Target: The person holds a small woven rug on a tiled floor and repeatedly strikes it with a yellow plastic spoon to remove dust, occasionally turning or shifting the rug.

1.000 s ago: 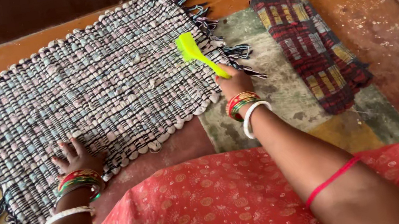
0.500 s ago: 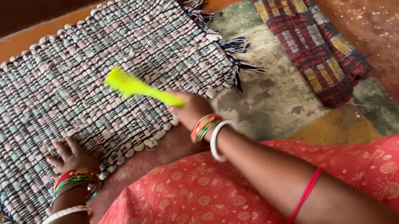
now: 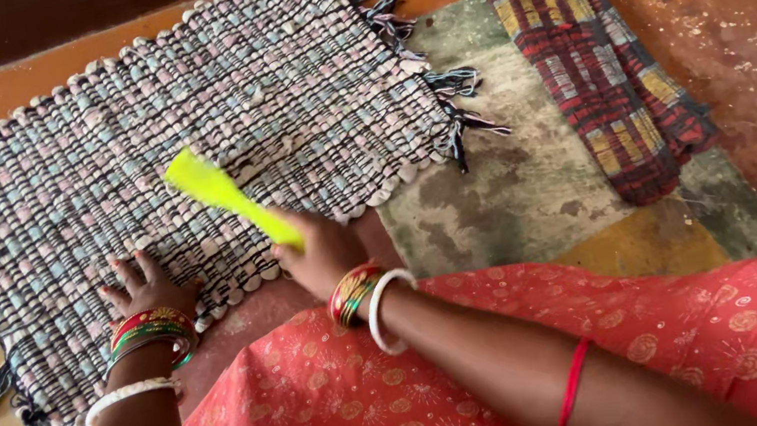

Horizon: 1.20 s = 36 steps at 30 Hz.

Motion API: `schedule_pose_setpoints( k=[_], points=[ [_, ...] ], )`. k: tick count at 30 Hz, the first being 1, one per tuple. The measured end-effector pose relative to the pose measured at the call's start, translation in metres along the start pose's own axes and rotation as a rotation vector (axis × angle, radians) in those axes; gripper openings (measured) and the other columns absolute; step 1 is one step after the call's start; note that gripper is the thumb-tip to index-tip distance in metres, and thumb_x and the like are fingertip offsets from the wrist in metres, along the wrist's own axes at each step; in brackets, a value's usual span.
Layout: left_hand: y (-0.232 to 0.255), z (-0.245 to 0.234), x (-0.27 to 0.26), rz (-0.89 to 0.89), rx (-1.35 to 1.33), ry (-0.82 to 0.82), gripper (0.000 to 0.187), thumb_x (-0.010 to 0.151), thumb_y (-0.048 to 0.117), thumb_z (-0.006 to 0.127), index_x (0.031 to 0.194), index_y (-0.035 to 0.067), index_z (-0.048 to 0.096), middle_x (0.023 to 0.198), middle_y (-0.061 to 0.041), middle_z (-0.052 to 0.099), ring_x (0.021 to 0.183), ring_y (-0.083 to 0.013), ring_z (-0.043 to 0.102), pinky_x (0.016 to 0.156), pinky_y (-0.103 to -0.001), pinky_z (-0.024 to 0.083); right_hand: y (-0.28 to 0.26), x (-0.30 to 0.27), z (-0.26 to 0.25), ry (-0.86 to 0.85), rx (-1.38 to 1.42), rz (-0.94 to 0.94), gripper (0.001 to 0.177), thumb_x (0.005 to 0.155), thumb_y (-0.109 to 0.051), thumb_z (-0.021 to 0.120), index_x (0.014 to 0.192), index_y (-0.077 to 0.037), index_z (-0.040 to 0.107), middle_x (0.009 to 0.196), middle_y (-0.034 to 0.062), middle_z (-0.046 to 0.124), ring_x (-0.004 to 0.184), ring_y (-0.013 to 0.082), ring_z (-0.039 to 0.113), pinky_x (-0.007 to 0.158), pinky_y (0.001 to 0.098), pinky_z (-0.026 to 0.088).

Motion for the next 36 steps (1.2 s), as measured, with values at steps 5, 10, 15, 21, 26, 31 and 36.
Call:
schedule_pose_setpoints(
  k=[5, 10, 15, 21, 26, 31, 36],
  points=[
    [0.001, -0.002, 0.000, 0.020, 0.006, 0.017, 0.113, 0.085, 0.064, 0.066, 0.165, 0.025, -0.003, 0.172, -0.008, -0.016, 0.155, -0.0478, -0.006, 0.118, -0.070, 0.019, 0.032, 0.021, -0.028, 0.062, 0.034, 0.021, 0.043, 0.092, -0.021, 0.067, 0.134, -0.020, 0.065, 0.098, 0.0020, 0.078, 0.075, 0.0137, 0.074, 0.065, 0.0313, 0.059],
    [-0.001, -0.001, 0.000, 0.021, 0.025, -0.001, 0.113, 0.084, 0.062, 0.068, 0.164, 0.025, -0.003, 0.172, -0.008, -0.017, 0.154, -0.0492, -0.007, 0.117, -0.071, 0.019, 0.093, 0.063, -0.109, 0.354, -0.019, 0.051, 0.037, 0.090, -0.021, 0.076, 0.126, -0.014, 0.074, 0.096, 0.0086, 0.077, 0.082, 0.0195, 0.073, 0.071, 0.0353, 0.055],
    [0.000, 0.002, 0.006, -0.016, 0.007, 0.015, 0.114, 0.084, 0.060, 0.070, 0.165, 0.025, -0.001, 0.173, -0.007, -0.014, 0.154, -0.0494, -0.005, 0.117, -0.073, 0.020, 0.068, 0.062, -0.095, 0.498, 0.246, -0.041, 0.040, 0.090, -0.020, 0.075, 0.128, -0.009, 0.068, 0.103, 0.0099, 0.080, 0.085, 0.0198, 0.075, 0.074, 0.0325, 0.059],
    [0.000, 0.003, 0.010, -0.008, -0.007, -0.010, 0.113, 0.084, 0.058, 0.072, 0.165, 0.024, 0.000, 0.172, -0.007, -0.014, 0.154, -0.0496, -0.008, 0.117, -0.072, 0.019, -0.028, -0.002, 0.012, -0.050, -0.057, -0.209, 0.041, 0.091, -0.026, 0.073, 0.131, -0.020, 0.068, 0.090, 0.0022, 0.078, 0.059, 0.0091, 0.064, 0.050, 0.0255, 0.050],
    [0.000, 0.003, 0.007, -0.009, -0.016, 0.003, 0.113, 0.084, 0.056, 0.073, 0.165, 0.025, 0.000, 0.172, -0.008, -0.015, 0.154, -0.0482, -0.007, 0.117, -0.073, 0.019, 0.024, 0.018, -0.011, -0.049, -0.019, 0.117, 0.040, 0.094, -0.026, 0.066, 0.134, -0.025, 0.064, 0.075, -0.0030, 0.073, 0.049, 0.0115, 0.056, 0.044, 0.0288, 0.047],
    [0.001, 0.003, 0.008, 0.001, -0.041, 0.018, 0.113, 0.084, 0.056, 0.073, 0.165, 0.025, 0.000, 0.172, -0.007, -0.014, 0.154, -0.0482, -0.008, 0.117, -0.073, 0.018, 0.096, 0.071, -0.099, 0.316, 0.135, 0.130, 0.032, 0.099, -0.025, 0.066, 0.129, -0.017, 0.072, 0.081, 0.0027, 0.076, 0.063, 0.0112, 0.064, 0.055, 0.0305, 0.050],
    [-0.001, 0.010, 0.015, -0.045, -0.018, 0.022, 0.111, 0.085, 0.056, 0.071, 0.165, 0.025, 0.000, 0.172, -0.007, -0.014, 0.155, -0.0488, -0.008, 0.116, -0.075, 0.018, 0.071, 0.069, -0.098, 0.515, 0.203, 0.016, 0.037, 0.092, -0.025, 0.073, 0.126, -0.010, 0.068, 0.094, 0.0069, 0.077, 0.076, 0.0160, 0.071, 0.067, 0.0325, 0.057]
  ],
)
Point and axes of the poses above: each hand's wrist, its own x-axis towards the middle knuckle, its own z-axis out of the palm, y = z × x, the point moved 8 cm from there along x, towards the middle knuckle
